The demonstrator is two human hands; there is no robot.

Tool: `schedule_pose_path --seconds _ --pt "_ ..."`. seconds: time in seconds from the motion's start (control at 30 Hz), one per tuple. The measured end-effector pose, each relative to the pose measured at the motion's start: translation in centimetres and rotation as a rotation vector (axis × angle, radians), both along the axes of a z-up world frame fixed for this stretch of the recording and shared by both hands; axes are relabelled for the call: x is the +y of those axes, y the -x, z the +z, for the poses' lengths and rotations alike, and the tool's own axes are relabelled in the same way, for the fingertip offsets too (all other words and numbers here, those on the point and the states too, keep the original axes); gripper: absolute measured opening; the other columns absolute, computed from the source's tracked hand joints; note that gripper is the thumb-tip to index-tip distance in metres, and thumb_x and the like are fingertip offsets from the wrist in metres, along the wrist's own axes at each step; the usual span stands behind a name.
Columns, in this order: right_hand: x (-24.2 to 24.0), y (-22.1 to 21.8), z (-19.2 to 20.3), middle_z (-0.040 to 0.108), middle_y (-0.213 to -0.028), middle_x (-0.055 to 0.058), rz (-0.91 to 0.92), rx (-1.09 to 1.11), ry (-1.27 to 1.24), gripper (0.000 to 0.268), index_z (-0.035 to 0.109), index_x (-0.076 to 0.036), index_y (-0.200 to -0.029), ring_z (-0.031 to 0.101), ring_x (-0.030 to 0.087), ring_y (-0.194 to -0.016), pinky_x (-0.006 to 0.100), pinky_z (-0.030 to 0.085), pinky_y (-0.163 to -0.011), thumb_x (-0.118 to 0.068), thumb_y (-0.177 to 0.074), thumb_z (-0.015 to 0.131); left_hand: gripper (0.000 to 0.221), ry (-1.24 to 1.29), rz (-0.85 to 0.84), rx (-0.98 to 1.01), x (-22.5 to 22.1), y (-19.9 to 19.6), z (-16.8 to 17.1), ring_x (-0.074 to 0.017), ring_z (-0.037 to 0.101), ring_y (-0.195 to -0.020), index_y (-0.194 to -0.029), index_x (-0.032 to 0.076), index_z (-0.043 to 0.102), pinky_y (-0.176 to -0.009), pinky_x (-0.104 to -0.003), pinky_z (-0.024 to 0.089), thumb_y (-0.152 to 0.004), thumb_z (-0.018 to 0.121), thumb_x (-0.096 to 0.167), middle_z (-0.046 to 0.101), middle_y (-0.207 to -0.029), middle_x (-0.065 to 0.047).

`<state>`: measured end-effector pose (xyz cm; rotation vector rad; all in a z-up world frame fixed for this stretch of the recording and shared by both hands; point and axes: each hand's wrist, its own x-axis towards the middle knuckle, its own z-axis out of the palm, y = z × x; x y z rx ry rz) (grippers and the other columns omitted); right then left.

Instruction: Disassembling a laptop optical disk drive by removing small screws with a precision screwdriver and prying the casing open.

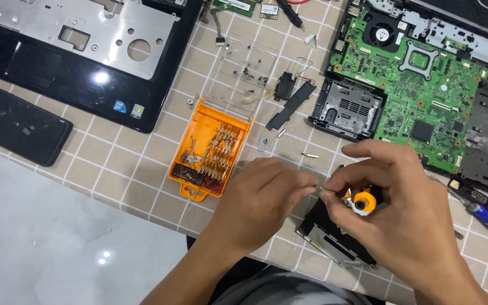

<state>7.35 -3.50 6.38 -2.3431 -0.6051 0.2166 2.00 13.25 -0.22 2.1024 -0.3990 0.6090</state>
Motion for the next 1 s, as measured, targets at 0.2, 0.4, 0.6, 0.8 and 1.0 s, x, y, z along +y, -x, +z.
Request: schedule_pose_path --seconds 0.2,0.4,0.6,0.8,1.0 --pt "0.0 -0.2 -0.2 0.075 -0.079 -0.004 -0.03 0.048 0.042 0.061 0.047 -0.014 -0.119 0.072 0.008 -0.071 0.024 0.05 -0.073 -0.01 -0.066 0.078 0.009 -0.037 0.011 0.012 0.1 0.0 -0.2 -0.0276 0.059 -0.077 -0.097 0.005 0.059 -0.07 -0.038 0.044 -0.092 0.066 0.003 0.061 -0.085 -0.008" --pt "0.0 -0.2 -0.4 0.075 -0.08 -0.001 -0.009 0.023 -0.018 0.059 0.046 -0.011 -0.118 0.071 0.008 -0.072 0.022 0.05 -0.073 -0.007 -0.067 0.076 0.022 -0.04 0.017 0.05 0.1 0.1 -0.7 -0.0254 0.063 -0.086 -0.109 0.006 0.06 -0.077 -0.038 0.048 -0.089 0.071 0.008 0.066 -0.095 -0.006" --pt "-0.1 -0.6 -0.4 0.073 -0.08 0.002 0.018 -0.001 -0.032 0.056 0.045 -0.008 -0.117 0.07 0.011 -0.073 0.024 0.051 -0.069 -0.005 -0.07 0.076 0.023 -0.069 0.045 0.085 0.2 0.1 -1.3 -0.0248 0.066 -0.09 -0.109 0.01 0.058 -0.081 -0.038 0.048 -0.089 0.071 0.011 0.068 -0.099 -0.005" --pt "-2.6 -2.4 -0.6 0.07 -0.091 0.009 -0.077 -0.09 0.056 0.043 0.052 0.0 -0.115 0.065 0.016 -0.081 0.029 0.05 -0.075 -0.003 -0.078 0.076 0.027 -0.126 0.047 0.201 0.4 0.5 -2.7 -0.025 0.061 -0.09 -0.111 0.008 0.056 -0.079 -0.037 0.045 -0.088 0.069 0.005 0.064 -0.098 -0.006" --pt "-4.3 -2.2 -2.3 0.07 -0.086 0.007 -0.155 -0.056 0.039 0.037 0.055 -0.001 -0.113 0.063 0.013 -0.085 0.028 0.045 -0.084 -0.004 -0.082 0.074 0.017 -0.333 0.03 0.264 -0.4 -0.5 -2.9 -0.024 0.055 -0.089 -0.106 0.014 0.067 -0.077 -0.039 0.037 -0.09 0.063 0.017 0.066 -0.098 -0.002"
